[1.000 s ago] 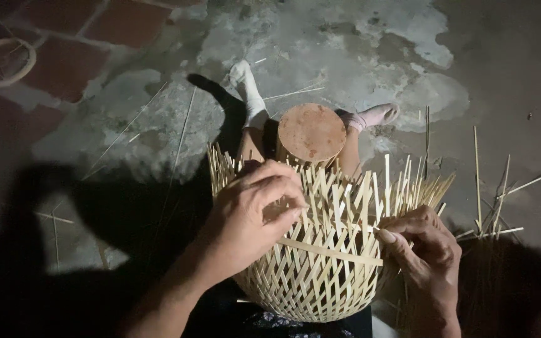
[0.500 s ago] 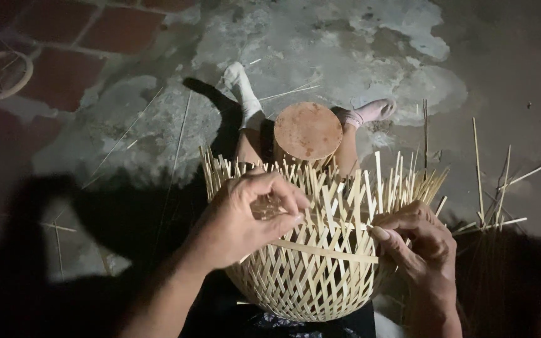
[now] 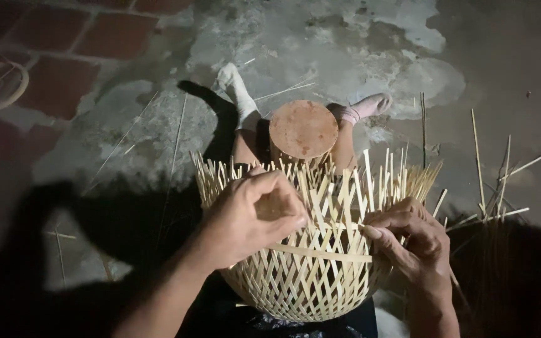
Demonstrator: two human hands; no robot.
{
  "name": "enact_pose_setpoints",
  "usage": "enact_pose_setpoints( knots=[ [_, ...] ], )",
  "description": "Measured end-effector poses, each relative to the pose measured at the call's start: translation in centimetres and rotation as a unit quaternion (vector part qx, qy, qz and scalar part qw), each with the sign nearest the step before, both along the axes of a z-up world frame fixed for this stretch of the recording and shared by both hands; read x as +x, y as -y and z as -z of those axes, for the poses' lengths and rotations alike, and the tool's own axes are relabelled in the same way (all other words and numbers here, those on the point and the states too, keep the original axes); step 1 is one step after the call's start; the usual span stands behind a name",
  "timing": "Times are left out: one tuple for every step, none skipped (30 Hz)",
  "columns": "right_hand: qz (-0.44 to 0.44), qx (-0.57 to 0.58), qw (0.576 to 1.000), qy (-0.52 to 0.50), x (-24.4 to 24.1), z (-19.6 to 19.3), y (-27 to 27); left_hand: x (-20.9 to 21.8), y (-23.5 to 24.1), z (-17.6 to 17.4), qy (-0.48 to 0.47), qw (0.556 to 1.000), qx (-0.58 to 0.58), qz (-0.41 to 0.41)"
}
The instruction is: Weaving thin bamboo strips around a wooden mold to create a basket structure while sitting on the floor.
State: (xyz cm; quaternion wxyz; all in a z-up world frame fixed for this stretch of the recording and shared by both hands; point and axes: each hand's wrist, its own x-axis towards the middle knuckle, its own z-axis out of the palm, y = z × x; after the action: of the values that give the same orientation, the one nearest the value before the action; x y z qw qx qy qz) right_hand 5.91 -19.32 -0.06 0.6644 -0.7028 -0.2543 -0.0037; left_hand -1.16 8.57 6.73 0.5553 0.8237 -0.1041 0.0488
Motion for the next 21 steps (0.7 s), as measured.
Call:
enact_pose_setpoints(
  knots=[
    [-0.020,0.002,0.999,0.034,0.2,0.1,0.1,-0.3,-0.2,0.2,0.063,0.996,-0.057,0.039],
    [-0.018,0.003,0.999,0.033,0.0,0.0,0.0,-0.5,0.1,-0.4,0.062,0.996,-0.057,0.041],
    [-0.008,-0.010,0.999,0.033,-0.1,-0.2,0.0,-0.7,0.4,-1.1,0.055,0.998,-0.034,0.023],
    [0.000,-0.022,0.999,0.034,-0.2,-0.4,-0.1,-0.9,0.6,-1.7,0.049,0.999,-0.011,0.004],
    [0.001,-0.021,0.999,0.034,-0.3,-0.4,-0.2,-0.8,1.1,-2.0,0.049,0.999,-0.010,0.005],
    [-0.002,-0.017,1.000,0.021,-0.3,-0.4,-0.2,-0.7,1.8,-2.3,-0.002,0.994,0.096,-0.043],
    [-0.004,-0.014,1.000,0.008,-0.4,-0.4,-0.2,-0.6,2.4,-2.6,-0.054,0.974,0.201,-0.089],
    [-0.005,-0.014,1.000,0.009,-0.4,-0.5,-0.3,-0.3,2.6,-2.8,-0.053,0.974,0.201,-0.089],
    [0.006,-0.024,1.000,0.012,-0.4,-0.6,-0.4,0.0,2.7,-3.0,-0.021,0.960,0.263,-0.091],
    [0.016,-0.035,0.999,0.015,-0.5,-0.7,-0.4,0.3,2.9,-3.2,0.010,0.942,0.324,-0.092],
    [0.016,-0.034,0.999,0.015,-0.4,-0.6,-0.4,0.6,3.0,-3.3,0.010,0.941,0.324,-0.092],
    [0.008,-0.015,1.000,0.000,-0.4,-0.4,-0.4,0.9,3.1,-3.5,-0.034,0.959,0.266,-0.093],
    [0.000,0.004,1.000,-0.016,-0.3,-0.2,-0.3,1.2,3.2,-3.6,-0.077,0.971,0.206,-0.094],
    [0.000,0.004,1.000,-0.017,-0.2,-0.1,-0.3,1.3,3.2,-3.2,-0.078,0.971,0.207,-0.094],
    [-0.003,0.001,1.000,0.008,-0.2,0.0,-0.2,1.4,3.2,-2.8,-0.108,0.976,0.166,-0.094],
    [-0.005,-0.002,0.999,0.034,-0.1,0.1,-0.1,1.6,3.1,-2.5,-0.137,0.978,0.126,-0.092],
    [-0.003,-0.001,0.999,0.033,-0.1,-0.1,-0.2,1.6,2.6,-1.7,-0.138,0.978,0.127,-0.090],
    [-0.011,-0.004,0.999,0.036,-0.2,-0.2,-0.1,1.5,2.1,-0.8,-0.064,0.993,0.084,-0.055],
    [-0.018,-0.007,0.999,0.038,-0.3,-0.4,-0.1,1.3,1.7,0.1,0.009,0.999,0.041,-0.018],
    [-0.017,-0.006,0.999,0.038,-0.4,-0.6,-0.1,1.2,1.4,-0.5,0.009,0.999,0.042,-0.016],
    [-0.014,-0.007,1.000,0.016,-0.5,-0.8,-0.2,0.9,1.2,-1.1,-0.030,0.998,0.050,-0.014]
  ],
)
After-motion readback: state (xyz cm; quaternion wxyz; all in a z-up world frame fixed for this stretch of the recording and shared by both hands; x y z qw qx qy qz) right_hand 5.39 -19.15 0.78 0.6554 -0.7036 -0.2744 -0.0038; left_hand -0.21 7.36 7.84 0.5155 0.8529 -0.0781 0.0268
